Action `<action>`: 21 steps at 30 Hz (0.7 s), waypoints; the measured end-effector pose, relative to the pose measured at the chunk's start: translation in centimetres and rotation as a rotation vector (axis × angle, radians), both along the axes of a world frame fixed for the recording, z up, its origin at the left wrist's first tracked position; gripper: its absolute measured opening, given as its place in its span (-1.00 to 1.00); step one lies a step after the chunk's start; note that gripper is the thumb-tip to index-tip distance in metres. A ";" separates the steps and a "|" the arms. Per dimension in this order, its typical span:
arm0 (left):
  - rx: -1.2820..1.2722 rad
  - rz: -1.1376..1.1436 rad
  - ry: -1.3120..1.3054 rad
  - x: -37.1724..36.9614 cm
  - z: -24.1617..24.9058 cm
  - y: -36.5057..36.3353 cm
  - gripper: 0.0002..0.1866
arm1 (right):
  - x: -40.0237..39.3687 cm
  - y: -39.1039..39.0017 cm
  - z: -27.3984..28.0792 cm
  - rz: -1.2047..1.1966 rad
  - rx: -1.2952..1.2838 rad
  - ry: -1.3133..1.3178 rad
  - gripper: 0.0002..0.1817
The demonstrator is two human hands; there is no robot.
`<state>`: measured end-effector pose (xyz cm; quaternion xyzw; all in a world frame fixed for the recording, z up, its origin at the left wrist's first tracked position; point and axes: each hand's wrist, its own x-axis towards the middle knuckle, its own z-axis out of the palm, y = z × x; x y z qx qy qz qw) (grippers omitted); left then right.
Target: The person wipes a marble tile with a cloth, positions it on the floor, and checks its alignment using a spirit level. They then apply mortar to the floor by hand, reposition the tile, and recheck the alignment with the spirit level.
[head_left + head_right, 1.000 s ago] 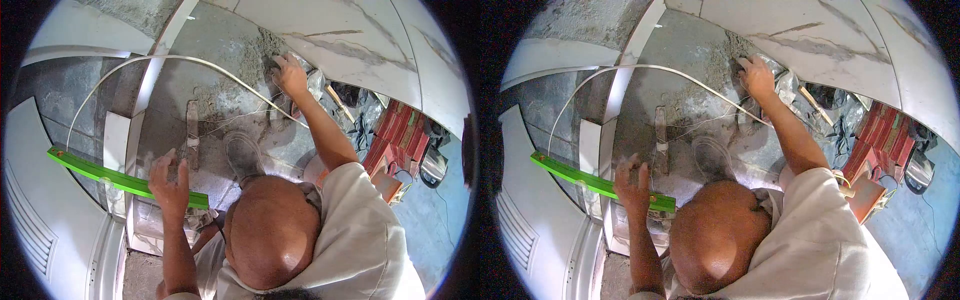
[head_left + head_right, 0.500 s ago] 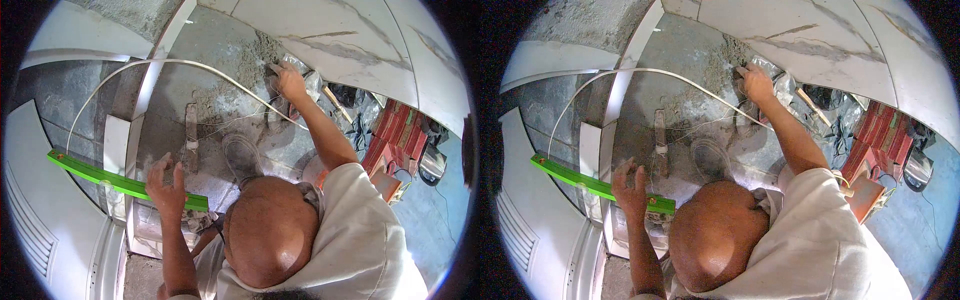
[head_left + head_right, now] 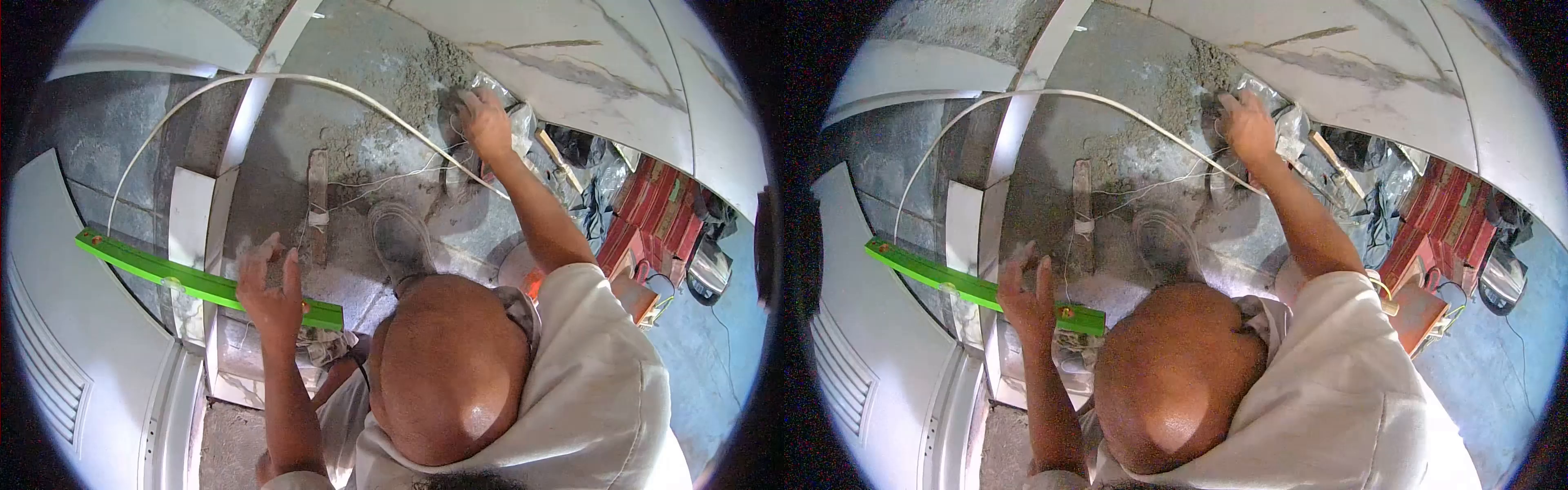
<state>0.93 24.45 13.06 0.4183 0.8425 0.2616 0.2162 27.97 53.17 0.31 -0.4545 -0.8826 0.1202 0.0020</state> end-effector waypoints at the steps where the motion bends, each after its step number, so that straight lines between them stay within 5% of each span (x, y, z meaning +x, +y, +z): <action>1: 0.004 0.011 -0.015 0.0 -0.1 -0.1 -0.72 | -0.3 -0.9 0.6 -0.004 0.025 0.044 -0.73; 3: -0.007 0.011 -0.023 0.1 -0.1 -0.1 -0.72 | -0.1 -3.6 0.9 0.003 -0.011 0.062 -0.74; 5: -0.011 0.005 -0.039 0.3 -0.2 -0.2 -0.72 | 1.8 -7.0 -0.4 0.303 -0.079 0.194 -0.68; 8: -0.005 0.026 -0.056 0.4 -0.5 0.0 -0.73 | 2.3 -11.8 0.7 0.242 -0.196 -0.017 -0.68; 21: 0.020 0.006 -0.044 0.2 -0.6 0.2 -0.72 | 3.8 -13.0 -0.9 0.216 -0.217 -0.101 -0.71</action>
